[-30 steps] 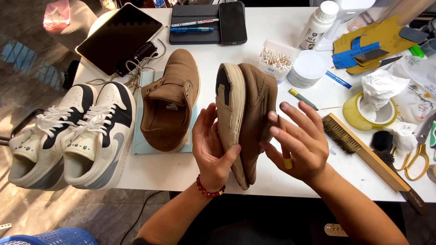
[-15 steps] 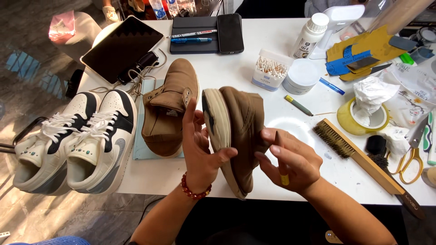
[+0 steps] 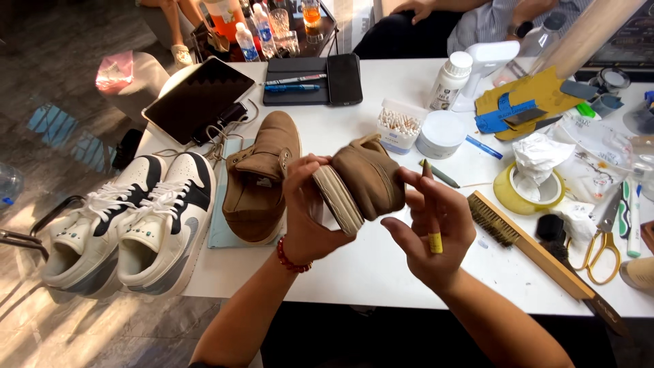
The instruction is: The person holds a brown shoe and draws lines along its outsole edges, seams, and upper leather using a pencil by hand, turning the shoe to mark different sections.
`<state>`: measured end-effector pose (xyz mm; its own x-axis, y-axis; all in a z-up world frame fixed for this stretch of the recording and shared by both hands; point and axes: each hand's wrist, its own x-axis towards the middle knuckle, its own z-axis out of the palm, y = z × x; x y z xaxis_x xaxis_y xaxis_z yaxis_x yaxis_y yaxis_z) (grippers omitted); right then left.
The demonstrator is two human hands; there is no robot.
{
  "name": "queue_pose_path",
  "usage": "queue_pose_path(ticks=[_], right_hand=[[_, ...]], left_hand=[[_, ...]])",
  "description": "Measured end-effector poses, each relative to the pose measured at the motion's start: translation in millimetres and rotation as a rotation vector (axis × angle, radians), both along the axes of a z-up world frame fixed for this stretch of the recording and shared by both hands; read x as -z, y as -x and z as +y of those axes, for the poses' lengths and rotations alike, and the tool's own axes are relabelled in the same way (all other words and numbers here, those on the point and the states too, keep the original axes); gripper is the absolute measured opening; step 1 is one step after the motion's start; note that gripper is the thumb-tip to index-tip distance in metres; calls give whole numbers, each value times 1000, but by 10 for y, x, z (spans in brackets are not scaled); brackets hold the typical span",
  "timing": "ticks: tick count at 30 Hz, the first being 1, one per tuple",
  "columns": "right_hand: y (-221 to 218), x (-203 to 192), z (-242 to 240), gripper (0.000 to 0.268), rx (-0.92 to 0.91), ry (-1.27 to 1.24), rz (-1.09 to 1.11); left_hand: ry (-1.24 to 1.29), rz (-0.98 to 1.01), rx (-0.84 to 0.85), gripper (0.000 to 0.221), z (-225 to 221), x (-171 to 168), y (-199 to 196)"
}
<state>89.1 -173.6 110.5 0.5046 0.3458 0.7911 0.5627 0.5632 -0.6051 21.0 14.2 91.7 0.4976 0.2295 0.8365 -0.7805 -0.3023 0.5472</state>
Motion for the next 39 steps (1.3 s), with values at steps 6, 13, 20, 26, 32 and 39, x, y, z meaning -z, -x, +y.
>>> queue_pose_path(ticks=[6, 13, 20, 26, 32, 39], right_hand=[[272, -47, -136, 63, -125, -25, 261], [381, 209, -486, 66, -144, -174, 409], [498, -101, -780, 55, 215, -140, 314], [735, -577, -474, 56, 108, 59, 262], [854, -825, -79, 63, -222, 121, 288], [970, -446, 154, 55, -59, 307, 282]], left_hand=[[-257, -3, -255, 118, -24, 39, 237], [365, 454, 404, 84, 591, -20, 302], [346, 616, 256, 62, 494, -143, 82], [-52, 107, 195, 116, -287, -348, 868], [-73, 153, -129, 107, 21, -647, 1078], [6, 671, -196, 88, 70, -802, 1628]])
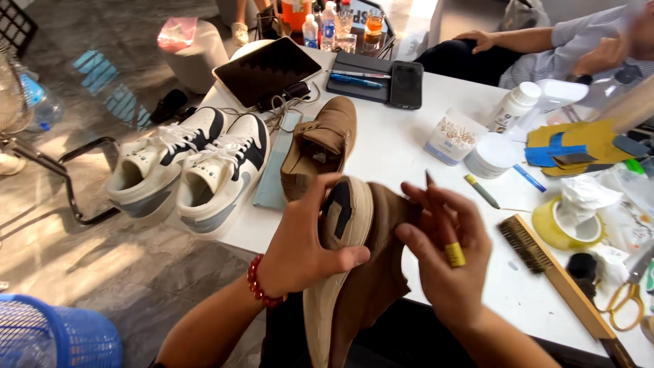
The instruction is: The person holds a brown shoe and draws lines along its outsole edges, seams, and upper leather using a pencil by hand, turning the shoe to mark different sections.
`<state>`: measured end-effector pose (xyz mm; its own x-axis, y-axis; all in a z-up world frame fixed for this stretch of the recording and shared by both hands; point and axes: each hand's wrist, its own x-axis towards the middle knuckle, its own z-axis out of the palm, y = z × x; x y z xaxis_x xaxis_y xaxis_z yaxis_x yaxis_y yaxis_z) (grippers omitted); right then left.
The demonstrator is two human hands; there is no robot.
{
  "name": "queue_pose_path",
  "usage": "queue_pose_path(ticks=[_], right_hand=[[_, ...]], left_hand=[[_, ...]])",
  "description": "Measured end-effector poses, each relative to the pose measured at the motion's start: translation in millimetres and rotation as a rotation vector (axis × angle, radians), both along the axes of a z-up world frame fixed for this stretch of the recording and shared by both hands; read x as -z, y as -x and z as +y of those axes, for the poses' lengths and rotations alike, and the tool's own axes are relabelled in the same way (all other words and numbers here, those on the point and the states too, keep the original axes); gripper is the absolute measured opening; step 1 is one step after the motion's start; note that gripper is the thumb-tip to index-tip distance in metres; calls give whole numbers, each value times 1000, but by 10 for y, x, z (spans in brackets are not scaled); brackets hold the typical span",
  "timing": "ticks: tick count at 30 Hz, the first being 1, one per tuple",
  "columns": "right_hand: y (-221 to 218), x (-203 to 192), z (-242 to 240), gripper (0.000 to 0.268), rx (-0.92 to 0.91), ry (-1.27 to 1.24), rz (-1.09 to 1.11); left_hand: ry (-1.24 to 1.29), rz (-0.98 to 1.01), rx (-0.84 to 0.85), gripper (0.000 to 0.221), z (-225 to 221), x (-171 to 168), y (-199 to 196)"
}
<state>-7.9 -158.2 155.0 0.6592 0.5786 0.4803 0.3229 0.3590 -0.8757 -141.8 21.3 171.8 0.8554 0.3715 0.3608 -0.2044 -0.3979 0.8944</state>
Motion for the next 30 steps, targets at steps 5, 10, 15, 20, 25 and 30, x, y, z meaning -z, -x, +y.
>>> queue_pose_path(ticks=[5, 10, 15, 20, 25, 30], right_hand=[[1, 638, -6, 51, 7, 104, 181], [-227, 1107, -174, 43, 43, 131, 174], [-486, 1234, -366, 46, -38, -195, 115], [-581, 1397, -499, 31, -44, -64, 84], [-756, 1646, -459, 30, -207, -207, 587], [-835, 1610, -357, 38, -172, -216, 837]], left_hand=[[168, 179, -11, 77, -68, 515, -31], [255, 222, 123, 87, 17, 984, -297], [233, 259, 290, 87, 66, 1051, -532], [180, 369, 297, 86, -97, 1105, -620], [217, 410, 314, 87, -53, 1160, -677], [345, 349, 353, 90, 53, 1199, -731]])
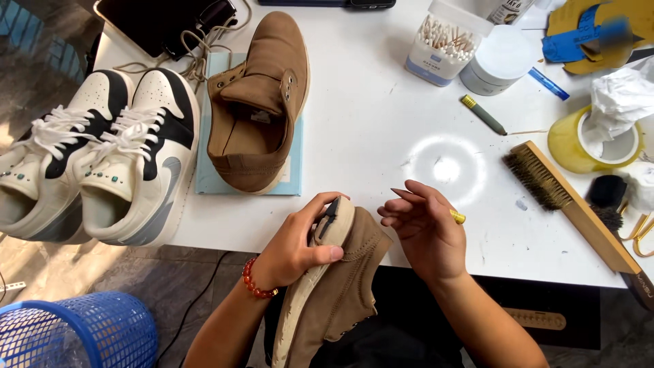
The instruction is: The person holds a brown shoe and draws lines along its outsole edges, seams, and upper leather using a pencil by hand, turning the shoe to mark different sections.
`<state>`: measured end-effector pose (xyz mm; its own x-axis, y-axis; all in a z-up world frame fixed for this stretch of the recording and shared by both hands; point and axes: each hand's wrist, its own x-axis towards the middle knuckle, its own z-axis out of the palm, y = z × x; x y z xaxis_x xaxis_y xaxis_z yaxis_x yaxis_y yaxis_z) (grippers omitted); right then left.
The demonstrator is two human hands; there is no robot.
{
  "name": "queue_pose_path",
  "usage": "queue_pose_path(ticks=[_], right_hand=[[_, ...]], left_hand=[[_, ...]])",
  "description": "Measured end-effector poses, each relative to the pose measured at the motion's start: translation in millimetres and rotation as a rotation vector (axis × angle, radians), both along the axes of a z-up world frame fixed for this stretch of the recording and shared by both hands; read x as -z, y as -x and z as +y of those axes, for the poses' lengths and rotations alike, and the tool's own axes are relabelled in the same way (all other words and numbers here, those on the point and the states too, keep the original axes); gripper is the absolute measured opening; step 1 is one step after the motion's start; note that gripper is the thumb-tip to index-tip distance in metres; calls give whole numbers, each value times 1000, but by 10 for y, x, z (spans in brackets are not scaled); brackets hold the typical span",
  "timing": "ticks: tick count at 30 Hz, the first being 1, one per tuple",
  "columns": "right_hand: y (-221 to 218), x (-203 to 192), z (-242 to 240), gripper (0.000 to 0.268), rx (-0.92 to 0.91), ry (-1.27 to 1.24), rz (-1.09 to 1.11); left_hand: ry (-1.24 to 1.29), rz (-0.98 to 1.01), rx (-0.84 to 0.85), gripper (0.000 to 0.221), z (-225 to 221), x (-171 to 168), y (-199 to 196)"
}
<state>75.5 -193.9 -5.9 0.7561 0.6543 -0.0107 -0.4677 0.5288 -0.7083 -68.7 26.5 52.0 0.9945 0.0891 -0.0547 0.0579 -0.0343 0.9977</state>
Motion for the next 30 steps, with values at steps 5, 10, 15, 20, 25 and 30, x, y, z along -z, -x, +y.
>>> queue_pose_path(ticks=[5, 10, 15, 20, 25, 30], right_hand=[[-30, -42, 49, 38, 64, 135, -7], [-351, -319, -27, 45, 264, 9, -5], [-1, -424, -162, 46, 53, -22, -506], [223, -443, -7, 43, 191, 176, -1171], [196, -398, 5, 49, 220, 241, -1573], [170, -239, -50, 50, 266, 257, -1648]], left_hand=[[108, -17, 22, 93, 35, 69, -27], [53, -4, 30, 93, 56, 34, -19], [-142, -16, -4, 91, -9, -61, 4], [-185, -69, -80, 89, -55, -52, 10], [-138, -70, -90, 87, -63, -22, -22], [-78, -73, -68, 87, -50, 38, -33]])
